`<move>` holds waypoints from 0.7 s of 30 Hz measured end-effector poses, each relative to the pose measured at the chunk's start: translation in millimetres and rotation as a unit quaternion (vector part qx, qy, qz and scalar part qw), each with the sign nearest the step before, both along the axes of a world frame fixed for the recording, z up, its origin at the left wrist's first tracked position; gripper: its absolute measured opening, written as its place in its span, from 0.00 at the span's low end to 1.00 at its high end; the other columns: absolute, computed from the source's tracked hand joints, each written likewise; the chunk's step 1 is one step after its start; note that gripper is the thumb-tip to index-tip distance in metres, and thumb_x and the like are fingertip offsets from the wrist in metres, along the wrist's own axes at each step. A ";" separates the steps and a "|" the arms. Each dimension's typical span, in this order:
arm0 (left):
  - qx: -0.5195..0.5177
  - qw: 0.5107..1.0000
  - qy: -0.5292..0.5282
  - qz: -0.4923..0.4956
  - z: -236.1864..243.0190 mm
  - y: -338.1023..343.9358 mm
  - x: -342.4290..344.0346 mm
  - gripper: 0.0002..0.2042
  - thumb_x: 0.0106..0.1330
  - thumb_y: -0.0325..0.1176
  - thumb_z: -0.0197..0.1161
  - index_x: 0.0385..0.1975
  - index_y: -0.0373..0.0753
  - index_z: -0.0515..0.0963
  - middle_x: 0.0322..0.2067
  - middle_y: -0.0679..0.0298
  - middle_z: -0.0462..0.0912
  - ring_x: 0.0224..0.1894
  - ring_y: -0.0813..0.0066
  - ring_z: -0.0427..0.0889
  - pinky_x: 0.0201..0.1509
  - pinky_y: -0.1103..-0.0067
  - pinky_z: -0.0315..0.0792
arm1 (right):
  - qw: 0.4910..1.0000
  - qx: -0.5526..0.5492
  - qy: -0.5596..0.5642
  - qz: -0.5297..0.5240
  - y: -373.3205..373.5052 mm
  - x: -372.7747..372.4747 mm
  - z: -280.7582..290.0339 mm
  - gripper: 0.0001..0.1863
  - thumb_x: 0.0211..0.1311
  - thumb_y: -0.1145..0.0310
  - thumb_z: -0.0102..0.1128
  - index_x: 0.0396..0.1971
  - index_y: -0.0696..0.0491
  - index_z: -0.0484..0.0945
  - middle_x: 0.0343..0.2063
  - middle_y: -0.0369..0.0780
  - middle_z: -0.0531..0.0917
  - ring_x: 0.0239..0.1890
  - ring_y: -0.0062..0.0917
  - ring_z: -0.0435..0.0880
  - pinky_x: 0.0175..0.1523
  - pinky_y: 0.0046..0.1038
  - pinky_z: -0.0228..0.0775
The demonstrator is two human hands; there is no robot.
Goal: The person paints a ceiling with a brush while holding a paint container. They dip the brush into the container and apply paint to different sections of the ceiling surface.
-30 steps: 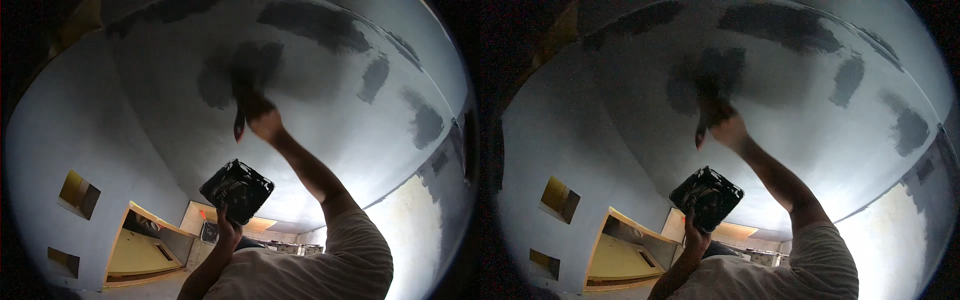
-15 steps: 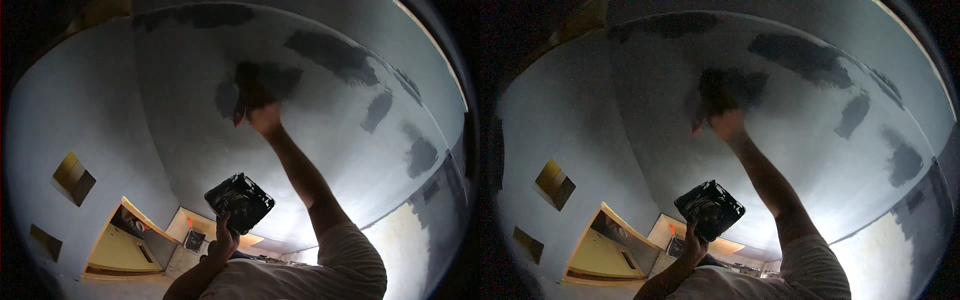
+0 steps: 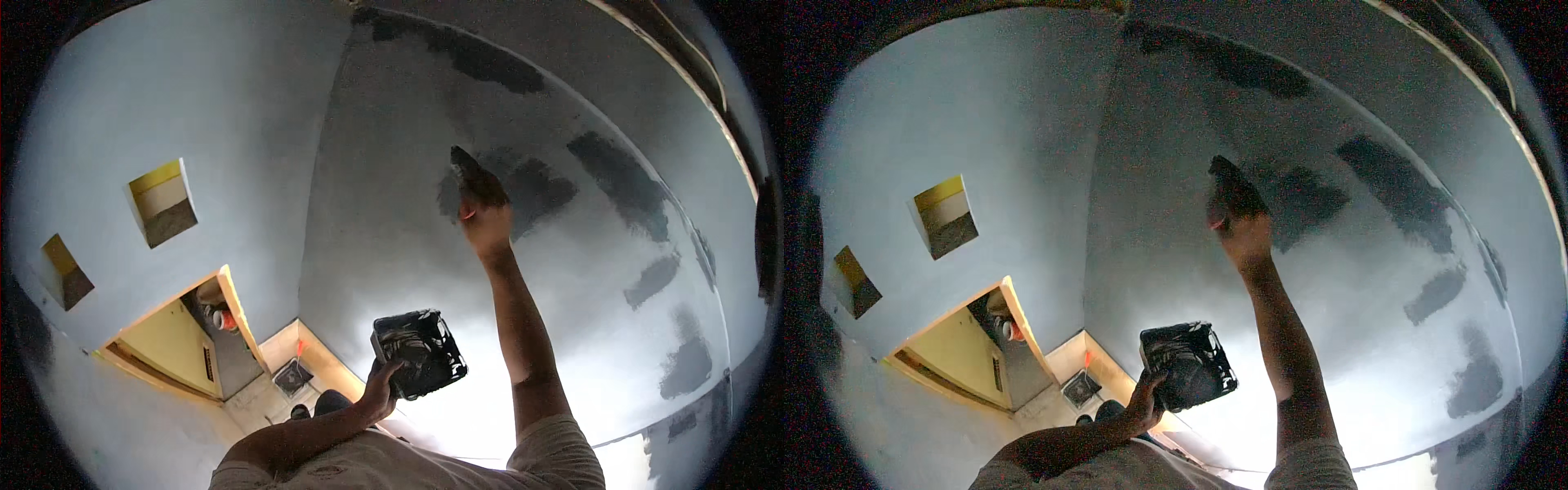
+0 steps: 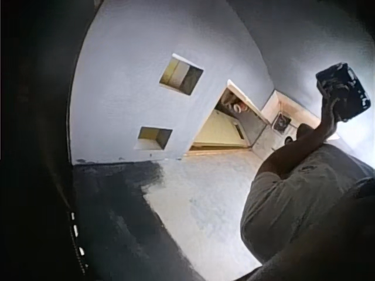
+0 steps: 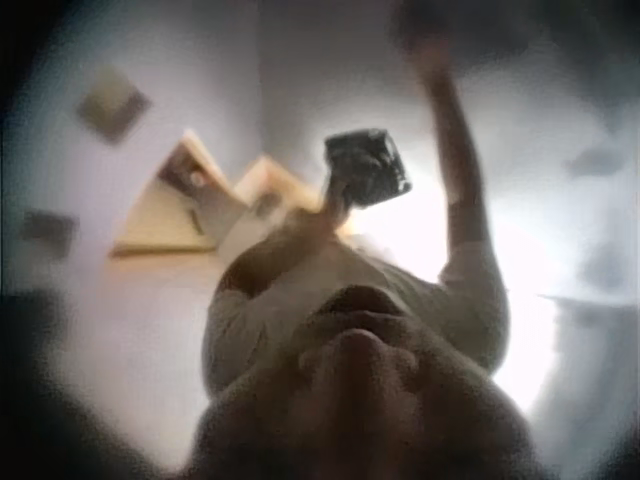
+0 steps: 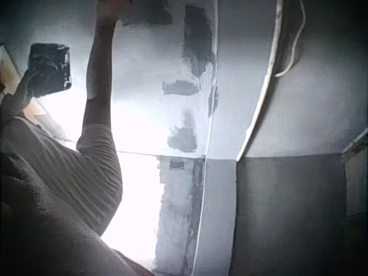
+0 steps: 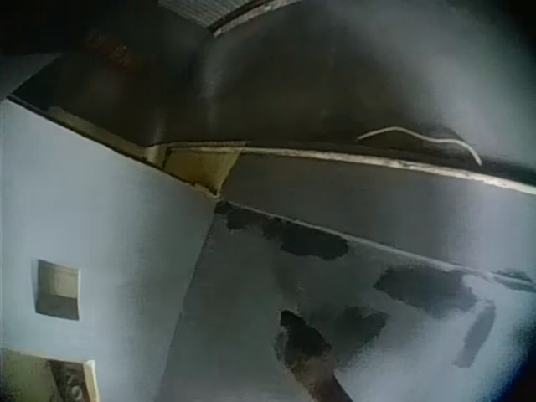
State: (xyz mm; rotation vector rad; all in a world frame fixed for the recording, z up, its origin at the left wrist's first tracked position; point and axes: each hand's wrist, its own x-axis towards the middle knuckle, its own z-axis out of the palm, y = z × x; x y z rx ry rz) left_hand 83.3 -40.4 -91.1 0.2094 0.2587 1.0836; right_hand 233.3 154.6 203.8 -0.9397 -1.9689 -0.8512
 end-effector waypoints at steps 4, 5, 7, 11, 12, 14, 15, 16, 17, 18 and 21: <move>-0.001 1.000 -0.025 0.015 -0.7 -4.6 3.0 0.24 0.68 0.34 0.64 0.62 0.40 0.66 0.52 0.56 0.81 0.51 0.61 0.85 0.46 0.66 0.86 | 0.998 -0.024 0.047 0.028 -9.8 7.0 -27.0 0.12 0.62 0.80 0.62 0.45 0.57 0.84 0.44 0.47 0.87 0.44 0.36 0.89 0.48 0.30 0.81; -0.007 1.000 -0.012 0.024 -0.8 -5.8 3.0 0.24 0.68 0.34 0.64 0.62 0.40 0.66 0.52 0.56 0.81 0.51 0.61 0.85 0.46 0.66 0.86 | 0.998 -0.028 0.041 0.036 -15.6 11.5 -36.8 0.12 0.62 0.80 0.62 0.45 0.57 0.84 0.44 0.47 0.87 0.44 0.36 0.89 0.48 0.30 0.81; -0.022 0.998 -0.060 0.014 -1.1 -9.9 1.8 0.24 0.68 0.34 0.63 0.62 0.39 0.67 0.54 0.56 0.80 0.53 0.61 0.84 0.53 0.65 0.84 | 0.971 -0.103 0.197 0.090 -32.0 22.9 -54.8 0.12 0.60 0.76 0.63 0.44 0.53 0.84 0.39 0.44 0.87 0.41 0.39 0.87 0.48 0.34 0.79; -0.007 0.997 -0.026 0.069 0.6 -18.0 4.8 0.23 0.69 0.35 0.62 0.62 0.38 0.68 0.56 0.56 0.80 0.55 0.61 0.83 0.60 0.65 0.81 | 0.933 -0.142 0.298 0.145 -61.5 47.9 -65.9 0.06 0.64 0.75 0.62 0.39 0.54 0.84 0.36 0.45 0.87 0.36 0.38 0.87 0.44 0.35 0.78; -0.009 0.997 -0.017 0.077 1.6 -19.8 6.3 0.23 0.69 0.36 0.62 0.62 0.38 0.68 0.56 0.56 0.80 0.56 0.61 0.82 0.60 0.65 0.80 | 0.941 -0.193 0.261 0.094 -65.2 52.2 -62.9 0.05 0.63 0.74 0.63 0.37 0.54 0.84 0.34 0.45 0.87 0.33 0.37 0.86 0.41 0.36 0.77; -0.012 0.996 0.002 0.090 4.6 -25.1 8.0 0.23 0.69 0.36 0.62 0.62 0.37 0.69 0.56 0.56 0.80 0.57 0.61 0.82 0.61 0.65 0.80 | 0.954 -0.248 0.165 -0.032 -69.1 58.2 -50.0 0.04 0.64 0.71 0.64 0.32 0.56 0.82 0.29 0.45 0.86 0.30 0.35 0.85 0.37 0.37 0.75; -0.012 0.996 -0.001 0.089 6.8 -26.9 8.8 0.23 0.70 0.37 0.62 0.62 0.37 0.69 0.56 0.55 0.81 0.57 0.61 0.82 0.60 0.65 0.80 | 0.962 -0.251 0.111 -0.016 -69.6 60.4 -40.5 0.08 0.65 0.68 0.64 0.30 0.56 0.82 0.27 0.45 0.85 0.29 0.34 0.84 0.36 0.37 0.74; -0.011 0.996 -0.005 0.086 9.4 -28.6 8.7 0.23 0.70 0.37 0.62 0.62 0.37 0.68 0.55 0.55 0.81 0.57 0.61 0.82 0.60 0.66 0.80 | 0.893 -0.352 0.274 0.062 -68.7 60.2 -30.7 0.11 0.66 0.65 0.63 0.27 0.57 0.80 0.25 0.46 0.84 0.29 0.35 0.84 0.35 0.37 0.72; -0.011 0.996 0.001 0.089 11.9 -29.5 8.6 0.23 0.70 0.37 0.62 0.62 0.37 0.68 0.55 0.55 0.81 0.57 0.61 0.82 0.60 0.66 0.80 | 0.771 -0.461 0.426 0.112 -68.0 58.4 -21.4 0.15 0.67 0.63 0.62 0.24 0.57 0.79 0.23 0.47 0.82 0.28 0.36 0.84 0.34 0.38 0.70; 0.013 0.996 0.016 0.091 14.7 -30.3 9.0 0.23 0.73 0.40 0.59 0.64 0.38 0.68 0.59 0.55 0.79 0.59 0.60 0.81 0.61 0.63 0.80 | 0.893 -0.401 0.202 -0.002 -66.6 60.9 -6.8 0.16 0.69 0.60 0.61 0.26 0.57 0.80 0.25 0.49 0.82 0.28 0.39 0.83 0.35 0.40 0.72; 0.017 0.994 0.022 0.105 20.5 -35.7 12.9 0.24 0.73 0.40 0.59 0.64 0.37 0.68 0.58 0.54 0.79 0.59 0.59 0.81 0.61 0.63 0.80 | 0.962 -0.261 0.017 -0.080 -58.3 49.3 29.5 0.12 0.69 0.62 0.61 0.31 0.55 0.83 0.29 0.48 0.85 0.31 0.42 0.85 0.41 0.41 0.77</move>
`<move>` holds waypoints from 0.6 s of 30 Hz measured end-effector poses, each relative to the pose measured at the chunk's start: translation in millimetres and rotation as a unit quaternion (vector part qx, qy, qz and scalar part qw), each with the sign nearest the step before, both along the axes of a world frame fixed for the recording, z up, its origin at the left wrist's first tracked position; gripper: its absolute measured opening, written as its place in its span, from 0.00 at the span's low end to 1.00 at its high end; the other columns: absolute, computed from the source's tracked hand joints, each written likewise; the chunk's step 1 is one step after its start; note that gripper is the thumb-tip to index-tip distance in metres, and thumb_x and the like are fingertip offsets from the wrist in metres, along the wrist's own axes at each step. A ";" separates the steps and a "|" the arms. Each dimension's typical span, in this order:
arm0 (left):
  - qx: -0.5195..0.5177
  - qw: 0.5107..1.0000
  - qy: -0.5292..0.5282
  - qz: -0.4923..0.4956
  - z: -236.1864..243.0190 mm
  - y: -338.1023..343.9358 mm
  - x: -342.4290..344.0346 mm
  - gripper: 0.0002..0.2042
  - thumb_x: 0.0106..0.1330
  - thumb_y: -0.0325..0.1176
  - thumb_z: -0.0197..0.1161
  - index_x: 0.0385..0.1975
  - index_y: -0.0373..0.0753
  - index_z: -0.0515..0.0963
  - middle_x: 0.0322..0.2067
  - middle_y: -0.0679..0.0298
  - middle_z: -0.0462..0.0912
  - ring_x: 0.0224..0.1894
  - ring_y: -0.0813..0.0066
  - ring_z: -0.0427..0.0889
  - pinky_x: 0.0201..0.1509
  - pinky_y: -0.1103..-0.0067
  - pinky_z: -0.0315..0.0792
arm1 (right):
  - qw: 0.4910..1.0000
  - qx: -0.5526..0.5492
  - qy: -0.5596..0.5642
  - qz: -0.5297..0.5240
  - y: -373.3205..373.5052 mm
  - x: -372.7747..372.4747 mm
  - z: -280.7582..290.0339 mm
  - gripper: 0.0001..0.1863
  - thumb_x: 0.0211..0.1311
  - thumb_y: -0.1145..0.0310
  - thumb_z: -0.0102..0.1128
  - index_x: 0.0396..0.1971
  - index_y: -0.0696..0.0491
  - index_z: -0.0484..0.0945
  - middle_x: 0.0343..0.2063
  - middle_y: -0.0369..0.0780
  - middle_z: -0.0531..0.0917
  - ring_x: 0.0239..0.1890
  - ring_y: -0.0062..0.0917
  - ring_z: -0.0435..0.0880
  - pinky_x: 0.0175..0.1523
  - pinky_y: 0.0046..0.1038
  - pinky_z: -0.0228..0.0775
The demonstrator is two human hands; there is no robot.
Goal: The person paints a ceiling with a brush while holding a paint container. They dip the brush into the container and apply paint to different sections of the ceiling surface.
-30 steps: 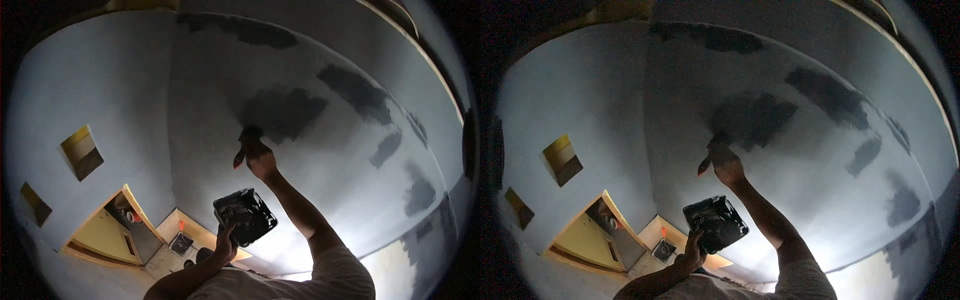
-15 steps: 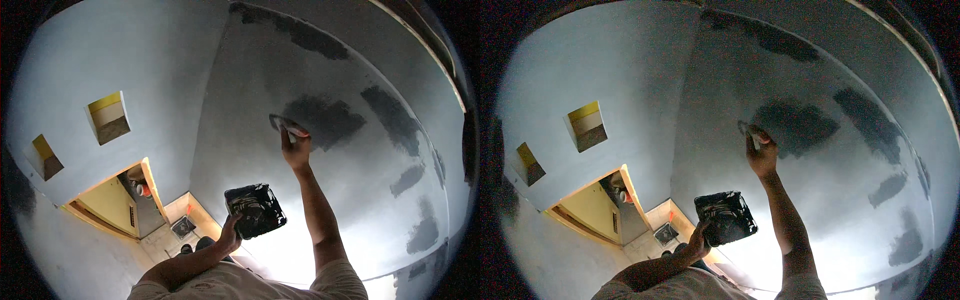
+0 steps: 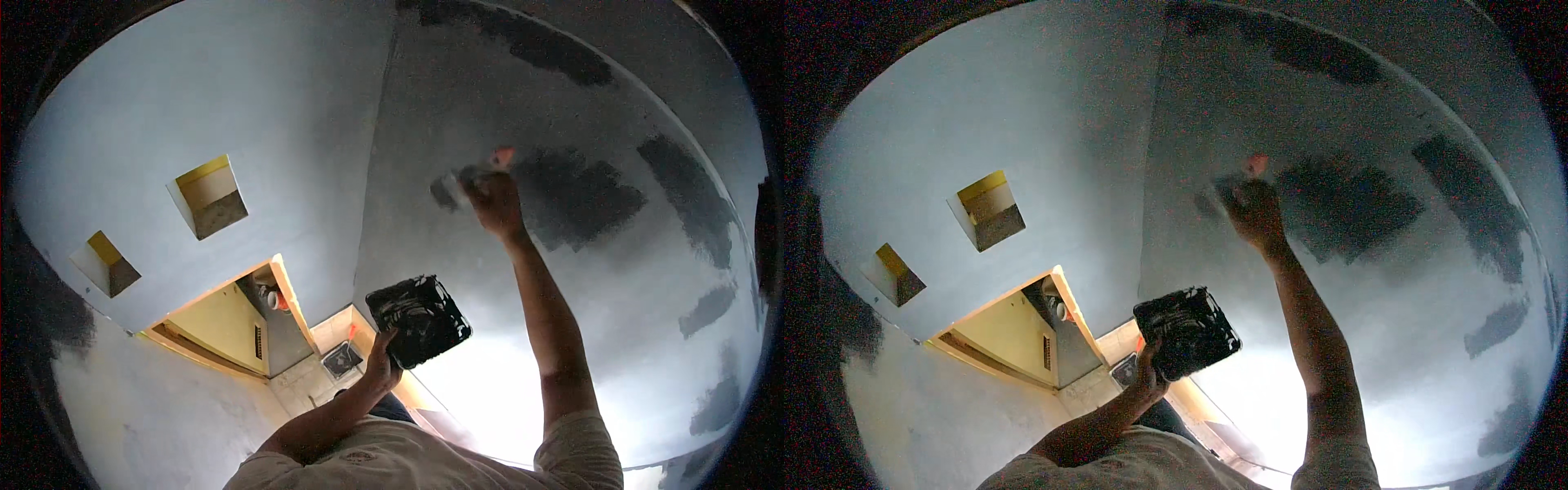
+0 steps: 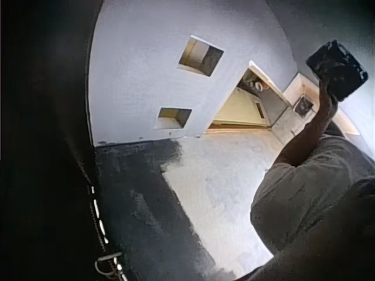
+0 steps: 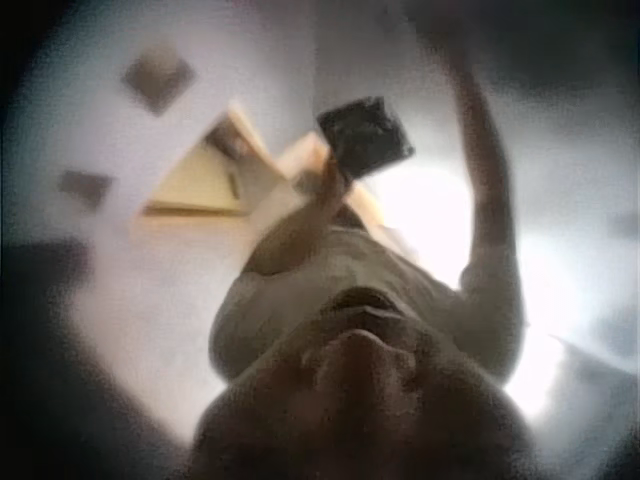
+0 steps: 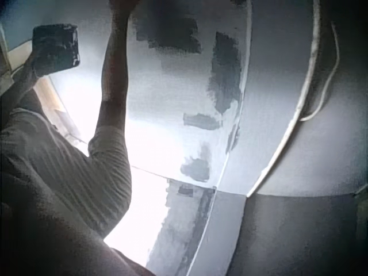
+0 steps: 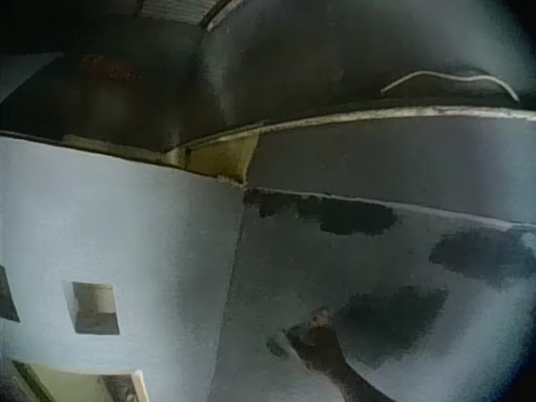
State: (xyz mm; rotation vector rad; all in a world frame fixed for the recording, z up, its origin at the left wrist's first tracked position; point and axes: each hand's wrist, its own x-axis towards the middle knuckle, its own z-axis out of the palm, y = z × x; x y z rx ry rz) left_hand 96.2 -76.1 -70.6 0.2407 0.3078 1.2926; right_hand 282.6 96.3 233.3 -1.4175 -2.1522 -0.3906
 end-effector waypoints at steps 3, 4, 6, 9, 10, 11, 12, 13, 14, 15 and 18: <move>0.003 1.000 -0.007 0.013 0.9 -3.8 1.5 0.24 0.71 0.38 0.62 0.62 0.34 0.68 0.55 0.52 0.81 0.57 0.60 0.83 0.59 0.64 0.81 | 0.959 0.192 0.090 0.189 12.3 -27.8 21.4 0.07 0.67 0.68 0.61 0.39 0.54 0.84 0.36 0.45 0.88 0.37 0.38 0.88 0.48 0.37 0.80; 0.021 1.000 -0.005 0.010 0.3 -5.6 0.6 0.24 0.71 0.38 0.62 0.62 0.34 0.68 0.55 0.51 0.80 0.57 0.60 0.82 0.60 0.63 0.81 | 0.939 0.248 0.067 0.228 22.6 -40.4 27.9 0.08 0.66 0.70 0.63 0.42 0.54 0.84 0.37 0.43 0.88 0.37 0.34 0.89 0.47 0.34 0.81; 0.008 1.000 -0.004 0.009 -2.7 -9.2 -0.2 0.24 0.71 0.38 0.62 0.62 0.34 0.68 0.56 0.52 0.80 0.58 0.60 0.82 0.61 0.63 0.80 | 0.949 0.261 0.007 0.177 49.3 -65.3 29.8 0.11 0.65 0.72 0.62 0.45 0.55 0.83 0.40 0.45 0.88 0.40 0.35 0.89 0.52 0.35 0.81; 0.025 1.000 -0.011 0.010 -5.3 -16.1 -1.2 0.26 0.71 0.39 0.62 0.64 0.34 0.66 0.58 0.52 0.79 0.60 0.59 0.80 0.63 0.64 0.79 | 0.933 0.315 -0.159 0.067 81.2 -84.8 4.3 0.14 0.63 0.74 0.61 0.49 0.58 0.82 0.45 0.48 0.86 0.47 0.37 0.88 0.57 0.37 0.82; 0.048 0.999 -0.018 0.009 -3.9 -16.8 -1.2 0.27 0.71 0.39 0.62 0.65 0.35 0.66 0.59 0.53 0.78 0.61 0.59 0.79 0.64 0.65 0.77 | 0.904 0.372 -0.209 0.039 85.6 -83.8 -9.2 0.15 0.62 0.75 0.61 0.49 0.59 0.82 0.46 0.49 0.86 0.49 0.38 0.87 0.57 0.38 0.82; 0.036 0.999 -0.025 -0.001 -2.3 -21.2 -0.3 0.27 0.71 0.40 0.62 0.66 0.36 0.65 0.61 0.55 0.77 0.63 0.60 0.77 0.67 0.66 0.75 | 0.903 0.348 -0.252 0.008 89.7 -84.2 -21.8 0.15 0.62 0.75 0.61 0.49 0.59 0.82 0.47 0.50 0.85 0.50 0.39 0.86 0.57 0.38 0.82; 0.037 0.999 -0.017 -0.001 1.3 -23.8 1.4 0.27 0.71 0.40 0.62 0.66 0.36 0.65 0.61 0.55 0.77 0.63 0.60 0.77 0.67 0.66 0.75 | 0.903 0.278 -0.328 -0.002 89.5 -77.6 -35.0 0.16 0.61 0.75 0.61 0.49 0.60 0.81 0.48 0.51 0.84 0.52 0.40 0.85 0.56 0.39 0.83; 0.028 0.999 -0.021 0.024 5.3 -28.7 4.5 0.26 0.72 0.40 0.61 0.66 0.37 0.66 0.61 0.55 0.77 0.63 0.60 0.77 0.66 0.66 0.75 | 0.899 0.207 -0.385 -0.022 92.1 -77.6 -42.6 0.17 0.60 0.76 0.61 0.50 0.61 0.81 0.49 0.52 0.84 0.53 0.41 0.84 0.56 0.40 0.83; 0.030 0.998 -0.025 0.045 10.1 -31.6 6.8 0.26 0.72 0.40 0.61 0.66 0.38 0.66 0.61 0.55 0.77 0.63 0.60 0.77 0.66 0.66 0.75 | 0.898 0.202 -0.391 -0.013 91.9 -72.1 -48.7 0.17 0.60 0.76 0.61 0.50 0.61 0.80 0.49 0.52 0.83 0.54 0.42 0.84 0.55 0.40 0.83; 0.032 0.998 -0.014 0.060 14.4 -35.8 6.9 0.25 0.72 0.41 0.61 0.65 0.38 0.67 0.60 0.55 0.77 0.61 0.59 0.79 0.64 0.65 0.78 | 0.949 0.139 -0.281 0.028 94.8 -69.4 -49.5 0.18 0.59 0.76 0.61 0.50 0.62 0.80 0.50 0.52 0.83 0.54 0.42 0.83 0.58 0.40 0.81; 0.029 0.999 -0.019 0.040 23.6 -42.5 8.9 0.26 0.72 0.42 0.61 0.65 0.38 0.67 0.60 0.55 0.78 0.60 0.58 0.80 0.63 0.65 0.78 | 0.980 0.128 -0.138 0.072 103.5 -62.2 -38.6 0.17 0.59 0.76 0.61 0.49 0.64 0.80 0.50 0.52 0.82 0.54 0.42 0.83 0.61 0.40 0.79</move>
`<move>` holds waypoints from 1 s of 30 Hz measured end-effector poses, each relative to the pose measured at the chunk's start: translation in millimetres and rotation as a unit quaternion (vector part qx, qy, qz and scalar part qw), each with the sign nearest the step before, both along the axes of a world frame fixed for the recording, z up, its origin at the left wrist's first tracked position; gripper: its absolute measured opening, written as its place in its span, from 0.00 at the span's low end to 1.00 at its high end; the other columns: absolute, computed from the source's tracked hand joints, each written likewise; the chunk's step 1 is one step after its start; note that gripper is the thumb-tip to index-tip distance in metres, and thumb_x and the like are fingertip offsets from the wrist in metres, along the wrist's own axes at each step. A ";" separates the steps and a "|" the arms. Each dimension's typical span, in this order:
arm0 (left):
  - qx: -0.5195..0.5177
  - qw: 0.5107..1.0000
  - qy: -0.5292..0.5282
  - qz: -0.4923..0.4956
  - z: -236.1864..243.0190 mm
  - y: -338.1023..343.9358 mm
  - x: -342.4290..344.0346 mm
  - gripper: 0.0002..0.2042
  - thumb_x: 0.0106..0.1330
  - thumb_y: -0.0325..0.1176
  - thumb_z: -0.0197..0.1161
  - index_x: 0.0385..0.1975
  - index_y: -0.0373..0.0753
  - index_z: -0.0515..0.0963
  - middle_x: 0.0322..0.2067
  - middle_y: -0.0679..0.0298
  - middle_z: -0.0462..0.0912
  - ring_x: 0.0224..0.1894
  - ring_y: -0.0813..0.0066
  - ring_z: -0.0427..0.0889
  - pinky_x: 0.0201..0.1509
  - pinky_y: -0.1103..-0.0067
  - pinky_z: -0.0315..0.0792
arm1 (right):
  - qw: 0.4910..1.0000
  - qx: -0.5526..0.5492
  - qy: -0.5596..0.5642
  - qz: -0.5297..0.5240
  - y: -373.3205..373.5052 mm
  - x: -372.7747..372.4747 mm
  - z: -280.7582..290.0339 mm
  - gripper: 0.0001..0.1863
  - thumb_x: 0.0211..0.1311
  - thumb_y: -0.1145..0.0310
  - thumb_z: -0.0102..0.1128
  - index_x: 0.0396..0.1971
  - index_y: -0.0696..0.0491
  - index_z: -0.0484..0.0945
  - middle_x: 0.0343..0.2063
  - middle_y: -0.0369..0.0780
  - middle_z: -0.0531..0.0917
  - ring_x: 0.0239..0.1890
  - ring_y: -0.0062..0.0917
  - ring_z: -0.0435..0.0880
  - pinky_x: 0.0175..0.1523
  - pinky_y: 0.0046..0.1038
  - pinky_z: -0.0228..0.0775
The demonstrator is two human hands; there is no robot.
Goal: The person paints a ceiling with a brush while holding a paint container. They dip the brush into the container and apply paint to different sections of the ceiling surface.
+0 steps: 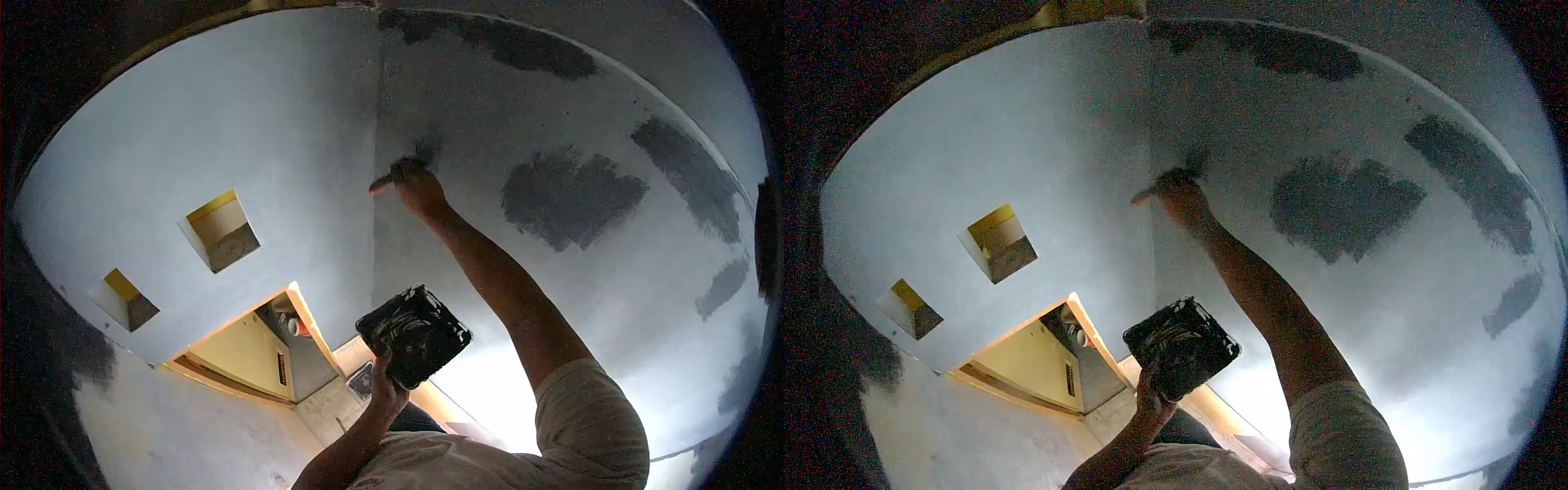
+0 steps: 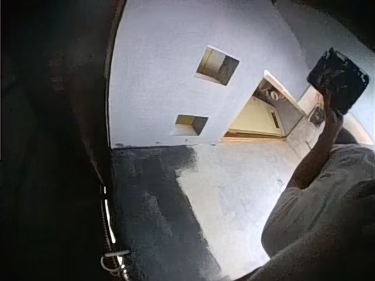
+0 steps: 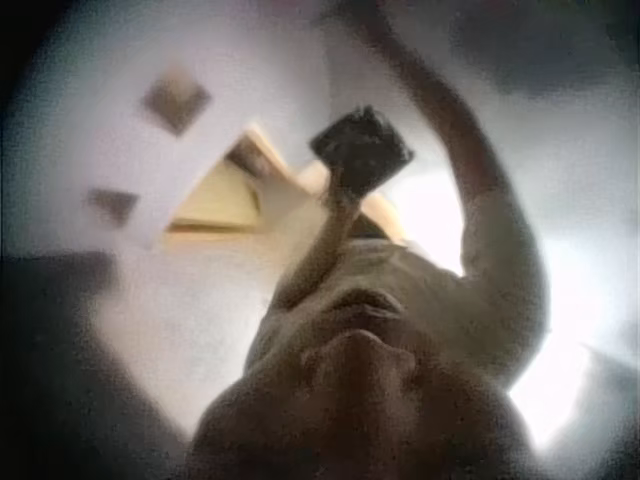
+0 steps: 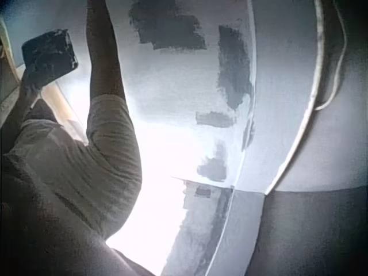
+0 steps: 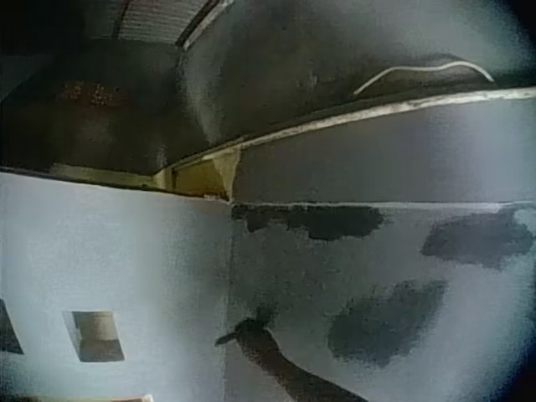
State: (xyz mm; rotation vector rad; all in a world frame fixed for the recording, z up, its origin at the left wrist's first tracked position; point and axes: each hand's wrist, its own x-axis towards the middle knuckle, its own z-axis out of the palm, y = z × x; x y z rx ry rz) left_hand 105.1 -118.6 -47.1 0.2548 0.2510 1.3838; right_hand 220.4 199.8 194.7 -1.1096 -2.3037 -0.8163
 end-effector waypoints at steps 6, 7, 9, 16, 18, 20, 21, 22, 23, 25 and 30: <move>-0.039 0.999 0.024 0.002 -4.3 13.9 -0.5 0.25 0.73 0.42 0.59 0.65 0.38 0.67 0.60 0.54 0.78 0.60 0.59 0.80 0.61 0.65 0.80 | 0.987 0.156 -0.002 -0.025 16.8 4.6 11.8 0.15 0.58 0.78 0.61 0.46 0.63 0.80 0.49 0.51 0.83 0.51 0.43 0.84 0.54 0.40 0.82; -0.038 0.999 0.020 -0.003 -5.8 15.6 -2.3 0.25 0.73 0.42 0.59 0.65 0.38 0.67 0.60 0.54 0.78 0.60 0.59 0.80 0.61 0.65 0.80 | 0.988 0.140 -0.044 -0.046 19.3 5.4 10.1 0.15 0.57 0.78 0.61 0.46 0.63 0.80 0.49 0.50 0.83 0.51 0.43 0.84 0.54 0.40 0.83; -0.035 0.999 0.023 -0.008 -7.8 18.5 -4.6 0.26 0.73 0.42 0.60 0.66 0.38 0.66 0.60 0.54 0.78 0.60 0.58 0.80 0.62 0.64 0.79 | 0.996 0.072 0.050 0.026 21.3 7.9 4.2 0.17 0.56 0.79 0.61 0.48 0.61 0.79 0.49 0.51 0.83 0.51 0.43 0.84 0.54 0.40 0.82; -0.035 0.998 0.051 -0.016 -5.9 18.1 -4.1 0.28 0.71 0.43 0.62 0.66 0.37 0.65 0.61 0.55 0.77 0.61 0.58 0.79 0.62 0.63 0.79 | 0.990 0.044 0.109 0.079 26.4 18.6 4.0 0.20 0.54 0.83 0.61 0.50 0.60 0.78 0.47 0.49 0.84 0.49 0.39 0.85 0.52 0.39 0.83; -0.011 1.000 0.028 -0.008 -5.9 18.8 -3.4 0.28 0.72 0.43 0.61 0.67 0.38 0.65 0.61 0.55 0.76 0.61 0.58 0.79 0.61 0.63 0.80 | 0.992 0.082 0.071 0.064 21.4 18.8 6.4 0.20 0.56 0.83 0.61 0.51 0.60 0.78 0.45 0.49 0.84 0.47 0.38 0.86 0.50 0.38 0.83; -0.013 0.999 0.029 -0.012 -7.7 19.7 -3.5 0.28 0.72 0.43 0.61 0.67 0.38 0.65 0.61 0.55 0.76 0.62 0.58 0.79 0.61 0.63 0.79 | 0.994 0.086 0.047 0.053 14.1 17.2 8.8 0.20 0.57 0.83 0.60 0.51 0.59 0.78 0.43 0.48 0.84 0.45 0.38 0.87 0.49 0.38 0.84; -0.012 1.000 0.024 -0.014 -9.2 19.9 -3.1 0.28 0.72 0.43 0.61 0.67 0.38 0.65 0.61 0.55 0.77 0.62 0.58 0.79 0.62 0.63 0.79 | 0.992 0.068 0.081 0.066 11.6 16.6 12.4 0.19 0.58 0.82 0.60 0.51 0.59 0.79 0.44 0.48 0.84 0.44 0.38 0.87 0.48 0.37 0.84; -0.022 0.999 0.029 -0.014 -10.9 21.1 -2.9 0.28 0.72 0.43 0.61 0.67 0.38 0.65 0.61 0.55 0.77 0.62 0.58 0.79 0.62 0.63 0.79 | 0.985 0.090 0.119 0.088 6.8 14.2 12.4 0.18 0.59 0.82 0.60 0.51 0.58 0.79 0.45 0.48 0.84 0.44 0.38 0.87 0.48 0.37 0.84; -0.021 0.999 0.029 -0.020 -12.5 22.1 -3.5 0.28 0.72 0.43 0.61 0.67 0.38 0.64 0.62 0.55 0.76 0.62 0.59 0.78 0.62 0.63 0.79 | 0.990 0.046 0.114 0.075 4.9 12.1 16.0 0.18 0.59 0.82 0.60 0.51 0.58 0.79 0.45 0.48 0.84 0.43 0.39 0.87 0.47 0.37 0.84; -0.021 0.999 0.026 -0.027 -16.0 21.0 -4.8 0.28 0.72 0.44 0.61 0.67 0.38 0.64 0.62 0.55 0.76 0.63 0.59 0.77 0.62 0.62 0.79 | 0.990 0.034 0.133 0.041 0.1 5.2 19.5 0.16 0.60 0.81 0.60 0.49 0.58 0.80 0.44 0.48 0.85 0.42 0.39 0.88 0.46 0.37 0.85; -0.005 0.998 0.030 -0.046 -16.1 22.3 -9.9 0.29 0.72 0.43 0.60 0.68 0.38 0.63 0.62 0.54 0.76 0.63 0.58 0.78 0.64 0.62 0.77 | 0.989 0.031 0.141 0.025 1.9 -7.5 30.7 0.12 0.62 0.80 0.59 0.45 0.58 0.81 0.42 0.48 0.85 0.42 0.38 0.88 0.44 0.38 0.85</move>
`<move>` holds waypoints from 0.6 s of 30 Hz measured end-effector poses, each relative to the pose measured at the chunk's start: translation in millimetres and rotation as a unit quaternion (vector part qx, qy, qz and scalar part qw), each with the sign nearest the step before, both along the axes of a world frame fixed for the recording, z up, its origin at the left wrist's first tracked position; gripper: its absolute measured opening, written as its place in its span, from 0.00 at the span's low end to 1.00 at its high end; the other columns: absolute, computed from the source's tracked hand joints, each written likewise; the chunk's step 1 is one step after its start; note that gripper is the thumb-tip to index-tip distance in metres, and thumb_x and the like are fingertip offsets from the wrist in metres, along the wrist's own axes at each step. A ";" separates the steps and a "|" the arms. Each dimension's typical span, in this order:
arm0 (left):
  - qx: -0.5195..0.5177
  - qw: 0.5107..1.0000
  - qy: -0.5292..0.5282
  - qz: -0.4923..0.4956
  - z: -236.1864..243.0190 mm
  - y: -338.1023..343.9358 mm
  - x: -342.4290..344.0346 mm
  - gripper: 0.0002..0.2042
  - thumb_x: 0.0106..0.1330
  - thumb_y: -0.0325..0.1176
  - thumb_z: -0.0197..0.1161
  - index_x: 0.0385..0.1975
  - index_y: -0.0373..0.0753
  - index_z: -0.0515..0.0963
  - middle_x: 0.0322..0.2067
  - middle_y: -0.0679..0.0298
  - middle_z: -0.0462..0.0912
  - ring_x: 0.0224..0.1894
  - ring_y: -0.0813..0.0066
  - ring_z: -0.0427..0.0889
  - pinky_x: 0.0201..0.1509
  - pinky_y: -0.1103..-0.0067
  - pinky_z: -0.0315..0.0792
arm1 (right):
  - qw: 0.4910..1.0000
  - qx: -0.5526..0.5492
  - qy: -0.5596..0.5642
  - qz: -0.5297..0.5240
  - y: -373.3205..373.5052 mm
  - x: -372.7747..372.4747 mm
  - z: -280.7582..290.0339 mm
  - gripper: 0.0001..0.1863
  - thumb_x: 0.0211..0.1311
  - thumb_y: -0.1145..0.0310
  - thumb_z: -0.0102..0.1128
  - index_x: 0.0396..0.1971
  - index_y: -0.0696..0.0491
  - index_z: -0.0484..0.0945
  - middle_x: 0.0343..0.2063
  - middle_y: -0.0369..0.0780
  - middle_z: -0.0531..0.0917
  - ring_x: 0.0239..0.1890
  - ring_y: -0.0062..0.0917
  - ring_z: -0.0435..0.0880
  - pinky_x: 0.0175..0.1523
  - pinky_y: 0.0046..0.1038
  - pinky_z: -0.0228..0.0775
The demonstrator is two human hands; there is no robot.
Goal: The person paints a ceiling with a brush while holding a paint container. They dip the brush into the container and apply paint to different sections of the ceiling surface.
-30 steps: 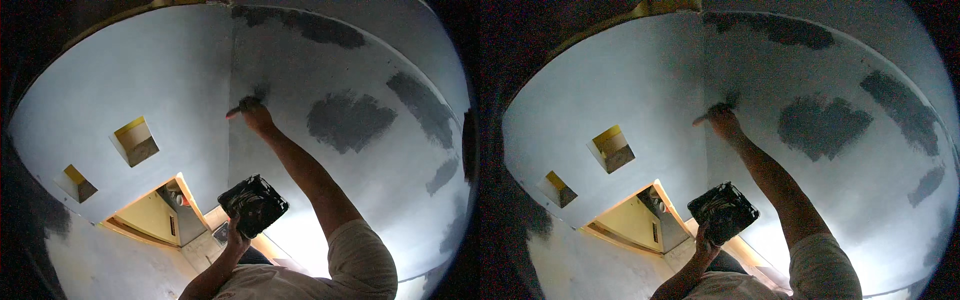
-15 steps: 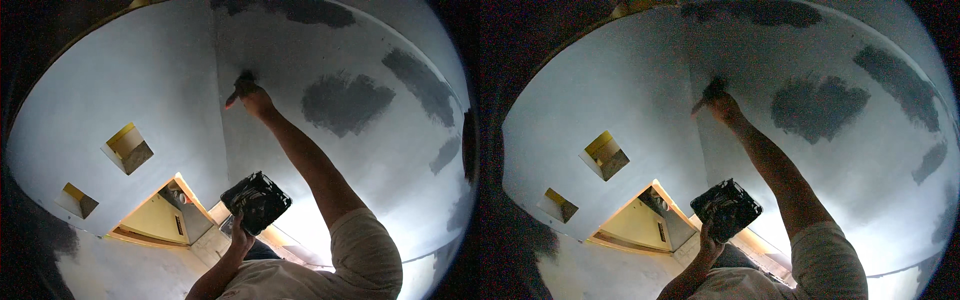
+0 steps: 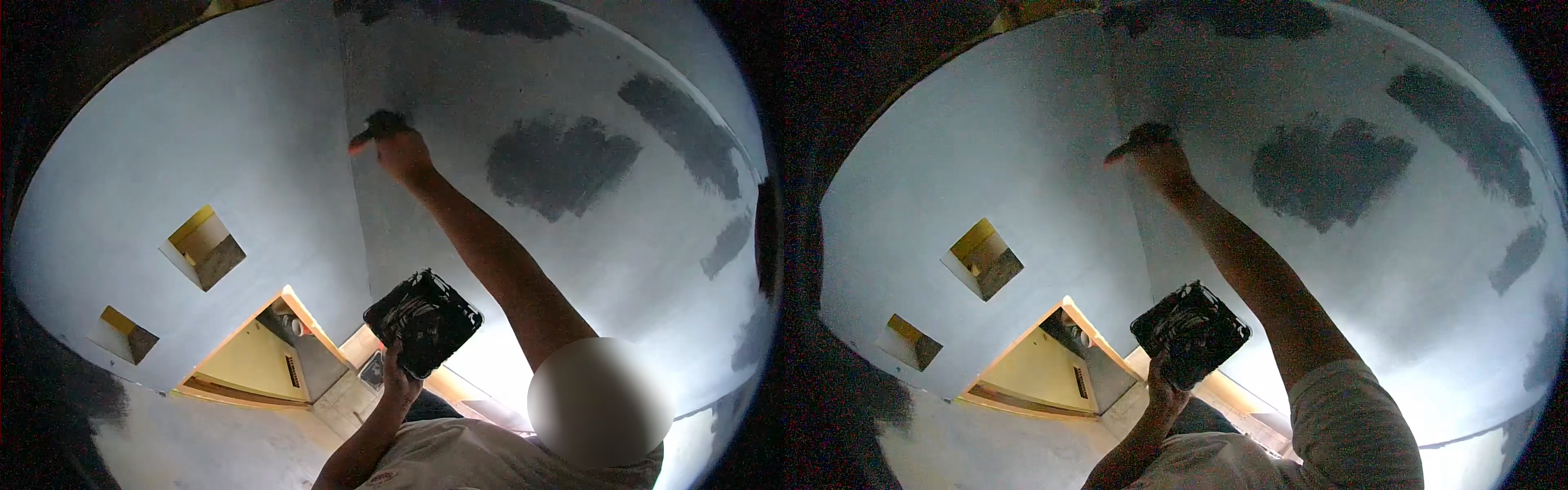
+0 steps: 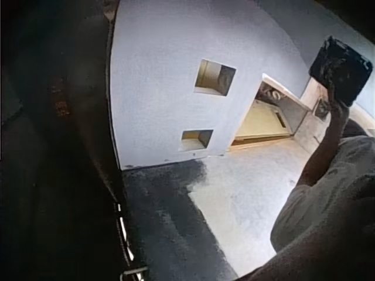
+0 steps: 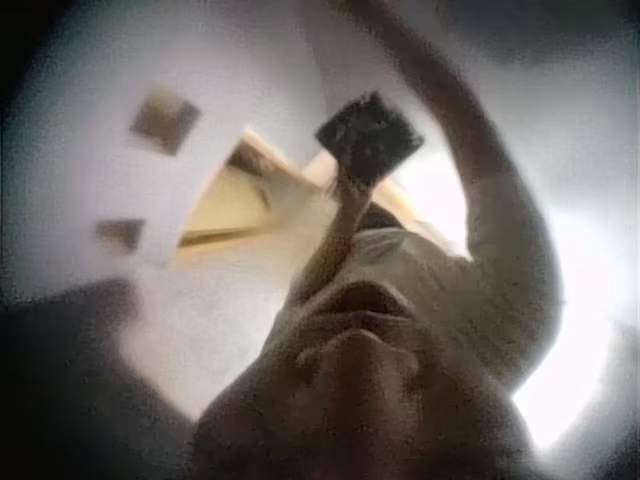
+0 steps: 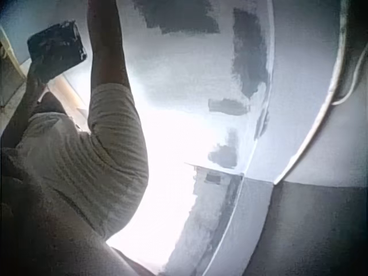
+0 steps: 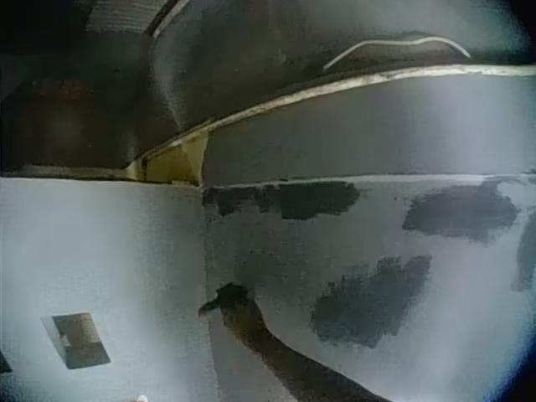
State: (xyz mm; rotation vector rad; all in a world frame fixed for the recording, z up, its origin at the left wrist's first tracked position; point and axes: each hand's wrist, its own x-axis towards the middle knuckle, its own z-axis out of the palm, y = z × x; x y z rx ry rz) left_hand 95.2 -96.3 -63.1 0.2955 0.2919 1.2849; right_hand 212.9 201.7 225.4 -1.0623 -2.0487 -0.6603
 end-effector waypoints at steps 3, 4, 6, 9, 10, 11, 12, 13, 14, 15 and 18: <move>-0.003 1.000 -0.013 0.022 3.9 -1.2 0.3 0.25 0.73 0.45 0.56 0.65 0.38 0.67 0.59 0.53 0.79 0.56 0.57 0.83 0.51 0.63 0.85 | 0.992 0.119 0.014 0.023 -3.5 -5.0 0.7 0.11 0.63 0.80 0.58 0.44 0.58 0.81 0.41 0.48 0.85 0.41 0.39 0.88 0.45 0.38 0.85; 0.001 1.000 -0.016 0.025 5.9 -0.9 -0.5 0.25 0.73 0.45 0.56 0.65 0.38 0.67 0.59 0.53 0.79 0.56 0.57 0.83 0.51 0.63 0.85 | 0.996 0.086 0.027 -0.020 -7.9 -6.7 1.2 0.10 0.63 0.80 0.58 0.44 0.59 0.81 0.41 0.48 0.85 0.41 0.39 0.87 0.45 0.38 0.85; -0.006 1.000 0.001 0.017 9.0 -1.6 -0.9 0.26 0.73 0.46 0.57 0.66 0.39 0.66 0.59 0.53 0.79 0.56 0.56 0.83 0.50 0.62 0.85 | 0.997 0.025 -0.059 -0.035 -17.2 -13.0 7.2 0.09 0.63 0.78 0.59 0.42 0.59 0.81 0.40 0.49 0.84 0.41 0.40 0.87 0.46 0.38 0.85; 0.025 0.999 -0.009 0.023 12.0 -4.2 0.7 0.27 0.74 0.46 0.57 0.67 0.39 0.66 0.60 0.53 0.78 0.57 0.56 0.82 0.49 0.62 0.86 | 0.991 -0.018 -0.132 -0.006 -26.3 -26.6 34.3 0.07 0.62 0.76 0.62 0.39 0.60 0.81 0.39 0.49 0.83 0.42 0.39 0.87 0.47 0.38 0.84; 0.028 0.999 -0.010 0.026 12.9 -5.8 0.8 0.27 0.74 0.46 0.57 0.67 0.39 0.66 0.60 0.53 0.78 0.57 0.56 0.82 0.49 0.62 0.86 | 0.988 0.043 -0.141 0.046 -26.4 -29.3 49.9 0.07 0.62 0.75 0.63 0.39 0.60 0.81 0.39 0.49 0.83 0.42 0.39 0.86 0.47 0.38 0.85; 0.022 0.999 -0.002 0.035 14.0 -7.5 0.5 0.26 0.74 0.46 0.56 0.67 0.38 0.66 0.60 0.53 0.78 0.57 0.56 0.82 0.50 0.62 0.86 | 0.989 0.041 -0.134 0.040 -24.3 -32.9 66.5 0.07 0.62 0.74 0.63 0.38 0.60 0.81 0.39 0.49 0.83 0.43 0.39 0.86 0.47 0.38 0.85; 0.018 0.999 0.003 0.043 15.0 -9.8 1.2 0.26 0.75 0.46 0.55 0.67 0.37 0.66 0.60 0.52 0.78 0.57 0.57 0.82 0.50 0.62 0.86 | 0.982 0.119 -0.138 0.042 -19.7 -30.3 85.5 0.08 0.63 0.74 0.63 0.41 0.59 0.81 0.39 0.48 0.83 0.43 0.39 0.86 0.49 0.37 0.84; 0.017 0.999 0.005 0.047 16.6 -12.1 1.9 0.26 0.75 0.46 0.55 0.67 0.37 0.66 0.60 0.52 0.78 0.57 0.57 0.82 0.50 0.62 0.86 | 0.968 0.200 -0.139 0.054 -13.4 -26.0 103.5 0.09 0.63 0.74 0.62 0.43 0.59 0.82 0.39 0.48 0.83 0.44 0.39 0.86 0.49 0.37 0.84; 0.043 0.998 0.002 0.049 18.2 -16.0 2.7 0.28 0.73 0.46 0.58 0.67 0.36 0.65 0.60 0.52 0.77 0.58 0.57 0.82 0.55 0.63 0.83 | 0.969 0.197 -0.141 0.048 -8.2 -18.9 117.9 0.10 0.64 0.74 0.62 0.44 0.58 0.82 0.40 0.47 0.84 0.44 0.38 0.86 0.50 0.37 0.84; 0.070 0.996 -0.004 0.054 20.6 -20.5 3.5 0.30 0.71 0.46 0.61 0.66 0.35 0.65 0.61 0.52 0.77 0.59 0.57 0.81 0.60 0.64 0.81 | 0.992 0.108 -0.066 0.027 -5.7 -12.5 127.5 0.12 0.64 0.76 0.60 0.47 0.57 0.81 0.40 0.46 0.84 0.44 0.38 0.86 0.50 0.36 0.84; 0.047 0.994 0.021 0.100 29.4 -35.6 13.1 0.30 0.70 0.45 0.62 0.66 0.35 0.65 0.61 0.51 0.76 0.60 0.57 0.81 0.61 0.64 0.80 | 0.990 0.079 -0.114 0.002 -13.7 19.2 132.9 0.14 0.64 0.78 0.58 0.50 0.57 0.81 0.42 0.45 0.84 0.44 0.37 0.86 0.51 0.36 0.84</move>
